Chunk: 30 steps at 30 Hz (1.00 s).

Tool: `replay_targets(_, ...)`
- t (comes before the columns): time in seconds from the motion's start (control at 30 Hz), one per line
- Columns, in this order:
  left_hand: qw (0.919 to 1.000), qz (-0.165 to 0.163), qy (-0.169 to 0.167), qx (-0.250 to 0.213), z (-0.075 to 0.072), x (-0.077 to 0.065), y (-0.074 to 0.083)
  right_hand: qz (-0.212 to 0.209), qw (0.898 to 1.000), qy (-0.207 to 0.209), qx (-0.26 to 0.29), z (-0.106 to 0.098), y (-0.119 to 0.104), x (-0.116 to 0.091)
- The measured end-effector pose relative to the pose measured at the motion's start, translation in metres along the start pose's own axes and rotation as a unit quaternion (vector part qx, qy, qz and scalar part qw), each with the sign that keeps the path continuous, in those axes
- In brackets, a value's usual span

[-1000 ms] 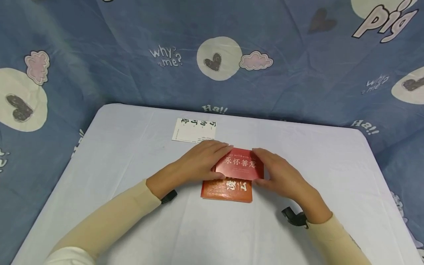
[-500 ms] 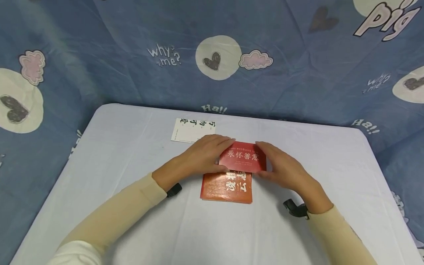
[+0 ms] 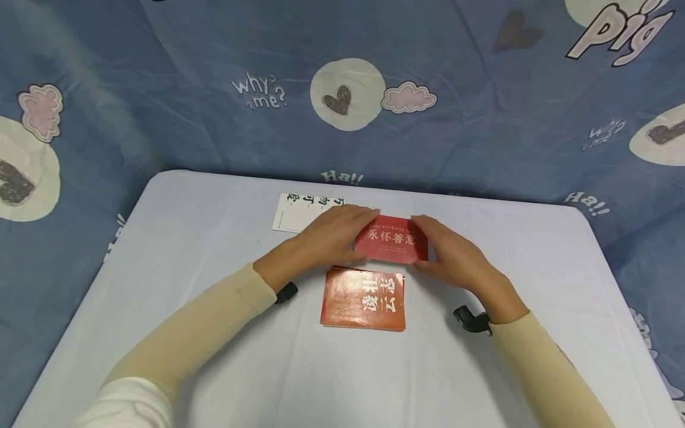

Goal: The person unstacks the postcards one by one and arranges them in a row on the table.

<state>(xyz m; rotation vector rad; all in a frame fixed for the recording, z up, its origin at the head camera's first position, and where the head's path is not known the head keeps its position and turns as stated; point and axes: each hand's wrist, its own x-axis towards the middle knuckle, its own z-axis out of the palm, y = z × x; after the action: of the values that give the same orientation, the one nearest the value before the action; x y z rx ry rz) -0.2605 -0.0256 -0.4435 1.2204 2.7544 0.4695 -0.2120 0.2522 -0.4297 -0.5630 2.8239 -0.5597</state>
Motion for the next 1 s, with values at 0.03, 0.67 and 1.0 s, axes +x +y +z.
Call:
replay_targets(0.03, 1.0, -0.003, 0.0, 0.001, 0.0, 0.002, -0.001, 0.003, 1.0, 0.0, 0.001, 0.0, 0.001, 0.002)
replay_targets(0.67, 0.9995, -0.023, -0.018, -0.014, 0.001, 0.021, -0.026, -0.008, 1.0, 0.001, 0.017, 0.002, 0.011, 0.033)
replay_targets(1.0, 0.9991, -0.031, -0.022, -0.016, 0.002, 0.028, -0.037, 0.008, 0.999, -0.014, 0.03, 0.003, 0.014, 0.047)
